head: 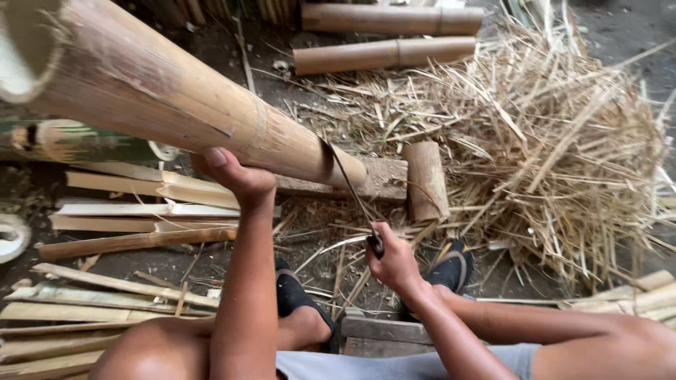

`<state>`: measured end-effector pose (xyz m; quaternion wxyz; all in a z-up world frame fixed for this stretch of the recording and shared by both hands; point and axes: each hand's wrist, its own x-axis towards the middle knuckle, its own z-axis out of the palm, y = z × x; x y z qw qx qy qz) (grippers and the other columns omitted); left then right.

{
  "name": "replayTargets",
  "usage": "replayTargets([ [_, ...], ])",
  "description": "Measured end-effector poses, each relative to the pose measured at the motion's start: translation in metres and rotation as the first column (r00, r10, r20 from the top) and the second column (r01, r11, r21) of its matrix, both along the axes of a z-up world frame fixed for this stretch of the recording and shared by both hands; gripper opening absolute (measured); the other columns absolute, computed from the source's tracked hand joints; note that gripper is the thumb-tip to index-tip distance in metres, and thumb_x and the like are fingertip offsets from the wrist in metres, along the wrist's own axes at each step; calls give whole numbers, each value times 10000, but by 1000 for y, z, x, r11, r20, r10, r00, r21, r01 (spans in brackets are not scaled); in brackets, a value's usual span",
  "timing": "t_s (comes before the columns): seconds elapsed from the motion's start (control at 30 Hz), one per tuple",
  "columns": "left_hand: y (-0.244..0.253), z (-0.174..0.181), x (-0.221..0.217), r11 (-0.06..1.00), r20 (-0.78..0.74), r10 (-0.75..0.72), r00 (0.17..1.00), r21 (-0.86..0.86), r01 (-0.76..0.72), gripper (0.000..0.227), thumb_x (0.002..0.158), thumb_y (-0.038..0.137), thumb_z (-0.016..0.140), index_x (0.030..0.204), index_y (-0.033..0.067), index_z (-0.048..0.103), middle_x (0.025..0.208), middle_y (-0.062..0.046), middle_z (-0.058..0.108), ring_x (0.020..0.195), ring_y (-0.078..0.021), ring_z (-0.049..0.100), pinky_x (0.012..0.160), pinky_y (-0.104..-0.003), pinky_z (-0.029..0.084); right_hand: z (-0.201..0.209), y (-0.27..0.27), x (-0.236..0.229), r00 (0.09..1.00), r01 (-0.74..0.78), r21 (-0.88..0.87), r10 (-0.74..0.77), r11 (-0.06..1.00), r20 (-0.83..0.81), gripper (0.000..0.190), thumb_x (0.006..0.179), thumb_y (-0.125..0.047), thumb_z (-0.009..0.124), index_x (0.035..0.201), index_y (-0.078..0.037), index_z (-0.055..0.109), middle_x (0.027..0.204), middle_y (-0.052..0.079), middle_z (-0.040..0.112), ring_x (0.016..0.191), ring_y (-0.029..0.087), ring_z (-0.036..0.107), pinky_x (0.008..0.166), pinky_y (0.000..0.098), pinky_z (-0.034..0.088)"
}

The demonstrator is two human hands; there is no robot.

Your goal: The person uses a machete to split a bamboo tube into smaller sections. They hold the bamboo with one hand and strike it with the machete to separate the pieces.

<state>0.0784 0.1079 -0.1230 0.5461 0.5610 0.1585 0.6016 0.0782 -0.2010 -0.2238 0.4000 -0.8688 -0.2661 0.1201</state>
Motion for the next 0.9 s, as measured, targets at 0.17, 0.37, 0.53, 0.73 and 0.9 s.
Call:
replayTargets([
  [0.17, 3, 7, -15, 987, 45, 99, 994, -129, -92, 819, 1029, 618, 417, 1471, -62, 303, 1425, -240, 390, 1356, -326, 465, 1162, -516, 447, -11, 0, 3, 985, 85, -194, -112, 977, -133, 356, 865, -128, 686, 1165, -8, 538, 838, 265, 710, 757, 438, 712, 661, 496, 561],
  [0.37, 1, 24, -14, 987, 21, 135, 991, -93, -132, 864, 1030, 652, 433, 1453, -97, 351, 1407, -282, 450, 1321, -357, 538, 1147, -522, 491, -14, 0, -1, 984, 57, -168, -84, 984, -157, 341, 870, -154, 689, 1165, -42, 560, 845, 266, 709, 808, 461, 696, 720, 529, 549],
  [0.53, -4, 45, -15, 973, -69, 228, 971, 40, -225, 864, 1040, 668, 416, 1455, -89, 403, 1380, -291, 492, 1298, -351, 572, 1122, -508, 514, -27, 13, -9, 962, 105, -227, -157, 968, -225, 444, 849, -158, 659, 1245, -33, 503, 809, 290, 701, 804, 484, 690, 744, 560, 522],
  [0.73, -3, 72, -3, 990, 12, 142, 990, 22, -142, 893, 1013, 685, 401, 1407, -115, 365, 1293, -318, 510, 1206, -383, 634, 1016, -540, 599, -50, 13, 28, 984, 105, -191, -130, 976, -124, 308, 877, -173, 697, 1122, -40, 565, 863, 284, 707, 882, 500, 690, 775, 558, 544],
  [0.9, -8, 47, -6, 928, -139, 365, 920, 133, -348, 957, 1086, 687, 364, 1569, -132, 257, 1454, -343, 412, 1386, -380, 521, 1175, -499, 474, -74, 8, 1, 974, 139, -230, -175, 963, -144, 468, 837, -170, 685, 1238, -13, 502, 832, 295, 685, 792, 495, 679, 717, 565, 537],
])
